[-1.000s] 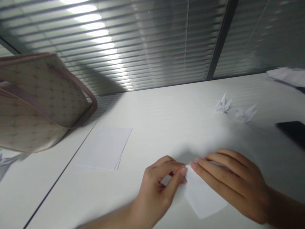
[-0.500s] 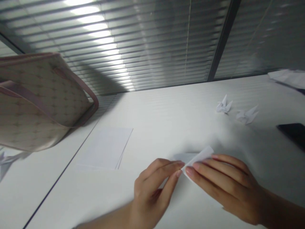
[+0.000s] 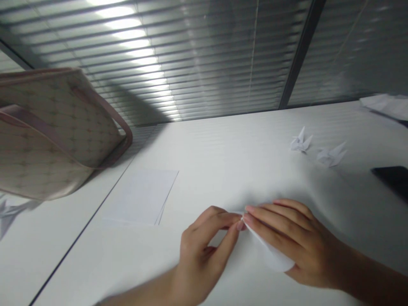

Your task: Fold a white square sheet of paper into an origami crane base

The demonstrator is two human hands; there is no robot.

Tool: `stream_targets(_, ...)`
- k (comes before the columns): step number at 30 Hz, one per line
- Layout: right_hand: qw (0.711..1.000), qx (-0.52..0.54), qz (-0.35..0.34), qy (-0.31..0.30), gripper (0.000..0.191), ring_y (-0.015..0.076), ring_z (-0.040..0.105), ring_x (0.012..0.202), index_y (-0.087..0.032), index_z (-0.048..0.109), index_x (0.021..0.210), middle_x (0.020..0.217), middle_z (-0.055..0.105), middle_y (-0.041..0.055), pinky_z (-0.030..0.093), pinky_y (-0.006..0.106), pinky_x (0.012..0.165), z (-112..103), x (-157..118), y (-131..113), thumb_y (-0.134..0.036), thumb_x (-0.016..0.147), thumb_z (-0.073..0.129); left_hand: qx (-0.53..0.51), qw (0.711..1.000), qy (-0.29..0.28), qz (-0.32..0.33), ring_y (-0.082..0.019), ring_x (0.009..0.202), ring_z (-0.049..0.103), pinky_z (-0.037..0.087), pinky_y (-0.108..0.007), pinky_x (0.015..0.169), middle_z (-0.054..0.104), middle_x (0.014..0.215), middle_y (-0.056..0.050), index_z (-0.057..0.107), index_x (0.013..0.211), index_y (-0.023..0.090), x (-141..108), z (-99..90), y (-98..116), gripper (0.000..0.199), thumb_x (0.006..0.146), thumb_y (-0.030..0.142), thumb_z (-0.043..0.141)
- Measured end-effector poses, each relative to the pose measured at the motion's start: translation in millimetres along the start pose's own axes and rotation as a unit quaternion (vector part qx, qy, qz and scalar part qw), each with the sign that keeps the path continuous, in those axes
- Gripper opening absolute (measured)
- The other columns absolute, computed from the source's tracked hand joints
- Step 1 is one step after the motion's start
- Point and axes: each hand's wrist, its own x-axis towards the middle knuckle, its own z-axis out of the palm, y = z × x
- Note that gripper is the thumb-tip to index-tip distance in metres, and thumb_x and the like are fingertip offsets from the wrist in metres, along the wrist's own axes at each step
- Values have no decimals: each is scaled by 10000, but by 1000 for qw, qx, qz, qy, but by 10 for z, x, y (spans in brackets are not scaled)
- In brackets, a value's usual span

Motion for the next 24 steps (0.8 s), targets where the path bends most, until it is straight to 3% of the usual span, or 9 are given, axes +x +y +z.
stream_targets(5,1000,-9,-5,2,654,254,382,1329,-29,494,1310,1354,542,155,273,427,1107,18,-14,0,-446,820,610,-3,998,33,-51,-99,695,571,476,-211,624,600,776,22,608,918,208,-10,2,8,208,858,13,565)
stream_targets(7,1000,-27,-6,15,706,271,384,1329,-27,498,1303,1332,561,155,292,459,1099,41,-20,-14,-488,789,646,10,998,41,-48,-101,661,525,445,-223,598,567,750,24,592,912,207,-28,11,6,197,863,20,555)
stream_targets(15,998,-47,10,45,518,297,441,1289,-2,539,1260,1342,549,155,380,504,1046,82,-5,-51,-232,796,565,-5,998,52,-27,-120,772,550,452,-254,715,564,814,4,543,913,192,-75,69,-12,201,855,-1,544)
stream_targets(21,999,-7,19,45,479,280,478,1263,5,546,1234,1302,580,177,423,490,1022,49,-14,-25,-129,774,522,-18,998,42,-42,-114,765,566,462,-236,703,584,824,6,550,920,201,-89,71,-27,200,861,10,540)
stream_targets(24,998,10,30,54,464,264,519,1226,-21,550,1226,1259,616,165,429,474,1029,63,-27,-10,-165,786,578,-31,996,44,-76,-105,710,562,458,-217,664,586,768,22,562,860,202,-81,67,-7,153,864,50,558)
